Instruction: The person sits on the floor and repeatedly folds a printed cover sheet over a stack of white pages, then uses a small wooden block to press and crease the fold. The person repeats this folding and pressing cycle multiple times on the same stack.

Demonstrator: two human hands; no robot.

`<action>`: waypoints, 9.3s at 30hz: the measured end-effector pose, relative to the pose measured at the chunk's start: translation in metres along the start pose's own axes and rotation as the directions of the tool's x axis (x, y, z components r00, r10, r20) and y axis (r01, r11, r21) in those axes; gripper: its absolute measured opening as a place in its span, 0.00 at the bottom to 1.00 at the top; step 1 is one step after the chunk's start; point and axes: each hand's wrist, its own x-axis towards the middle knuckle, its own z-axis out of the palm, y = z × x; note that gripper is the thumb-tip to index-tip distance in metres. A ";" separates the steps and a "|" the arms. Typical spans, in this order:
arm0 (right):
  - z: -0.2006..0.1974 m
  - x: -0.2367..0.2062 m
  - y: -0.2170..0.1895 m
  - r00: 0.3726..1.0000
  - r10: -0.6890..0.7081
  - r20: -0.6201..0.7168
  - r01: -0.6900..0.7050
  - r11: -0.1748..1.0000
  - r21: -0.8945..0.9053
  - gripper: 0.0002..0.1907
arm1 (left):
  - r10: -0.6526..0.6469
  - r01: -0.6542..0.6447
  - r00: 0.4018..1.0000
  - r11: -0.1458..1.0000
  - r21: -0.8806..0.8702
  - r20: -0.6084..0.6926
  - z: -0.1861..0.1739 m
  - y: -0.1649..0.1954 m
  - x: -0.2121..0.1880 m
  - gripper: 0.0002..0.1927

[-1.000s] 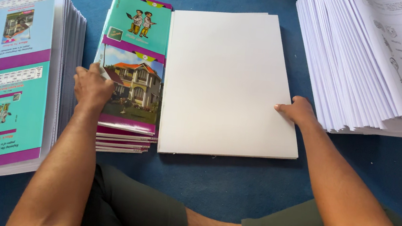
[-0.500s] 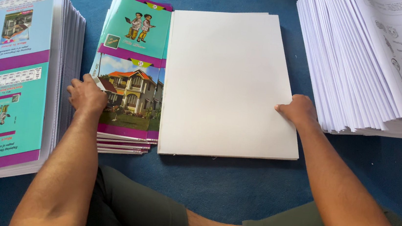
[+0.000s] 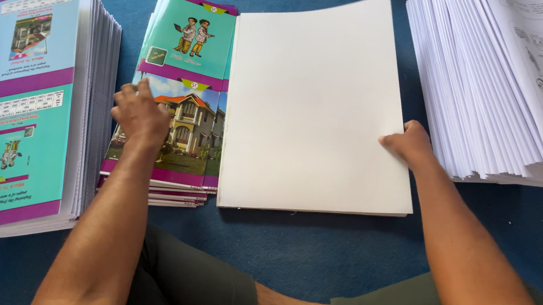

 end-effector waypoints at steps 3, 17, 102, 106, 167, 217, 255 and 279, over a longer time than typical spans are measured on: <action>-0.005 0.000 -0.002 0.993 0.081 0.085 -0.099 0.966 0.239 0.25 | 0.087 -0.086 0.996 0.987 -0.133 0.000 0.004 0.018 -0.003 0.35; -0.013 0.005 0.020 0.948 -0.058 0.313 -0.198 0.663 0.722 0.22 | 0.198 0.244 0.839 0.695 -0.677 0.506 0.039 0.054 -0.027 0.29; 0.013 0.038 0.048 0.965 0.181 0.188 -0.191 0.981 0.039 0.28 | -0.054 0.828 0.495 0.331 -0.452 0.867 0.062 0.071 -0.110 0.22; 0.018 0.043 0.051 0.970 0.173 0.169 -0.184 0.981 0.052 0.29 | -0.085 0.866 0.418 0.337 -0.369 0.904 0.050 0.075 -0.117 0.21; -0.025 -0.005 0.036 0.789 0.417 0.452 -0.484 0.874 0.039 0.21 | -0.064 0.870 0.458 0.238 -0.432 0.886 0.064 0.073 -0.127 0.17; -0.020 0.022 0.053 0.972 0.204 0.120 -0.230 0.934 0.272 0.09 | -0.092 0.369 0.893 0.710 -0.599 0.441 0.057 0.081 -0.128 0.26; -0.018 -0.039 -0.043 0.826 -0.535 -0.178 0.560 0.817 0.142 0.19 | 0.217 -0.039 0.889 0.913 -0.406 0.403 0.030 0.129 -0.163 0.16; 0.050 -0.060 -0.074 0.529 -0.848 0.026 0.835 0.515 -0.194 0.34 | 0.423 -0.287 0.904 0.706 -0.648 0.061 0.095 0.149 -0.137 0.15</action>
